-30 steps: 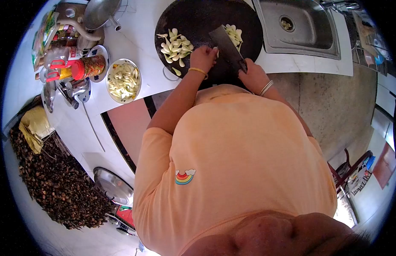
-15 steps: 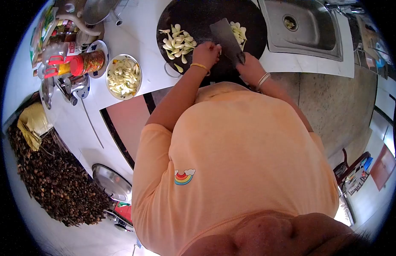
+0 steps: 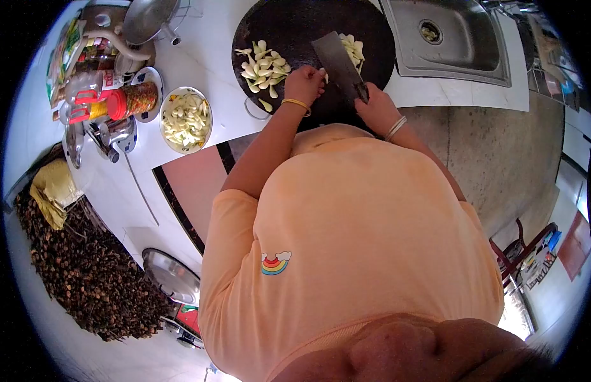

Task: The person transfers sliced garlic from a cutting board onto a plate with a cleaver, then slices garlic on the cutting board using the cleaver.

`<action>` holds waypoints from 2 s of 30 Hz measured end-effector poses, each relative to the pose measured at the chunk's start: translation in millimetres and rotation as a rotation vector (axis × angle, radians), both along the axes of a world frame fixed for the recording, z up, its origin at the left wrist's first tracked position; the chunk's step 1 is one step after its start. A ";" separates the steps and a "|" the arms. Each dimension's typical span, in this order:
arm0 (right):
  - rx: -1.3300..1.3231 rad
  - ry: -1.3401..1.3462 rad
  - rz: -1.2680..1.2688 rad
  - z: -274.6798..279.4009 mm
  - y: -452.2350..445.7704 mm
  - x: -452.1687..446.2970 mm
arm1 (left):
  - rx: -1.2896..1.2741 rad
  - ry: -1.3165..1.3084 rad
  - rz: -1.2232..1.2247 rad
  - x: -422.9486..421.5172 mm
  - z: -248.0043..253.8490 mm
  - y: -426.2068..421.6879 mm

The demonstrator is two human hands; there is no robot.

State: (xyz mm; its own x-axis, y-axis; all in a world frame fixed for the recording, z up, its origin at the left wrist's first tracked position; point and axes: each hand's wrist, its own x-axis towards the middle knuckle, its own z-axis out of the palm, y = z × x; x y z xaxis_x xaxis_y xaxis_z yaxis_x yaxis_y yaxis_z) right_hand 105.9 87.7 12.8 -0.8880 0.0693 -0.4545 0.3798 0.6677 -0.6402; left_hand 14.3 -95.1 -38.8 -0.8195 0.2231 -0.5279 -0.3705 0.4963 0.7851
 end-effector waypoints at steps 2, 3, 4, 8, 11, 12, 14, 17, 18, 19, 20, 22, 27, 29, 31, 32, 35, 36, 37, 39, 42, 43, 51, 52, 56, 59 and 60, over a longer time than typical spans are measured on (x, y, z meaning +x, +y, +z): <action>0.000 0.022 0.015 -3.6 1.5 2.2 | 0.016 -0.012 0.018 0.4 -0.9 -0.7; 0.000 0.021 0.017 -3.5 2.0 2.5 | 0.001 0.003 0.009 0.3 -0.6 -0.3; 0.004 0.031 0.028 -3.3 2.7 3.0 | -0.014 0.016 0.000 0.6 -0.4 0.1; 0.002 0.012 0.052 -4.8 4.3 -2.0 | -0.014 0.049 -0.027 0.4 -6.1 -1.6; 0.030 0.013 0.112 -13.7 6.0 -11.0 | -0.024 0.053 -0.047 -0.3 -6.7 -1.7; 0.028 0.011 0.112 -11.9 3.5 -13.5 | -0.046 0.070 -0.050 0.2 -6.7 -1.3; 0.003 0.070 0.097 -8.5 -4.6 -18.8 | -0.068 0.086 -0.055 0.7 -6.8 -0.6; 0.035 -0.001 0.006 -12.1 -13.6 -19.4 | -0.190 0.178 -0.133 -1.5 -6.0 1.1; 0.034 0.007 0.006 -21.8 -11.9 -16.2 | -0.216 0.237 -0.154 0.5 -12.7 0.7; -0.051 0.039 -0.052 -30.7 -9.8 -13.0 | -0.243 0.298 -0.171 0.6 -12.5 1.5; -0.099 0.058 -0.076 -39.4 -7.0 -11.1 | -0.248 0.304 -0.166 1.9 -12.5 3.0; -0.131 0.098 -0.138 -35.0 -7.9 -9.7 | -0.255 0.256 -0.094 7.0 -4.7 5.0; -0.122 0.103 -0.097 -12.8 -5.9 -8.7 | -0.329 0.490 -0.125 0.3 15.3 -17.2; -0.110 0.116 -0.070 -12.4 -8.0 -3.9 | -0.551 0.751 -0.086 -9.2 26.9 -35.7; -0.098 0.130 -0.026 -17.3 -9.0 -2.0 | -0.606 0.822 -0.141 -21.2 33.5 -46.4; -0.080 0.103 0.015 -22.3 -9.8 -1.9 | -0.665 0.890 -0.193 -26.5 34.7 -51.5; -0.059 0.067 0.073 -19.0 -9.7 -5.5 | -0.712 0.759 -0.417 -48.2 31.4 -58.5; -0.056 0.053 0.088 -16.4 -8.5 -7.0 | -0.711 0.766 -0.415 -51.0 33.9 -57.7; -0.053 0.059 0.087 -15.5 -7.4 -8.1 | -0.740 0.747 -0.443 -53.4 36.8 -56.8; -0.074 0.025 0.050 -16.7 -5.7 -11.1 | -0.769 0.734 -0.466 -58.1 36.3 -57.5; -0.015 0.082 0.002 -19.4 1.6 -12.3 | -0.764 0.884 -0.453 -59.1 29.3 -55.5; -0.011 0.083 -0.001 -17.6 3.0 -13.4 | -0.721 0.817 -0.392 -54.4 34.9 -45.6; 0.065 0.132 0.042 -13.4 -2.4 -8.1 | -0.160 0.121 0.015 0.6 1.0 16.3; 0.070 0.126 0.041 -12.1 -1.4 -6.6 | -0.097 0.114 0.047 2.0 3.4 13.8; 0.035 0.100 0.039 -2.0 -2.2 -3.4 | -0.084 0.114 0.076 1.9 4.2 11.4; 0.038 0.081 0.035 1.2 0.8 -1.7 | -0.051 0.136 0.072 2.1 -2.6 10.1; 0.034 0.089 0.039 0.9 1.2 -0.5 | -0.049 0.131 0.073 2.5 -3.1 9.0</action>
State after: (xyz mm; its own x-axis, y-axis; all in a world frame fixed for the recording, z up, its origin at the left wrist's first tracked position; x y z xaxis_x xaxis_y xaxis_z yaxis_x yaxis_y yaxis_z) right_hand 105.4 88.9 13.8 -0.9272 0.0478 -0.3716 0.2957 0.7025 -0.6474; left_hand 16.8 -86.1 -42.0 -0.8952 0.1366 -0.4242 -0.3032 0.5108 0.8044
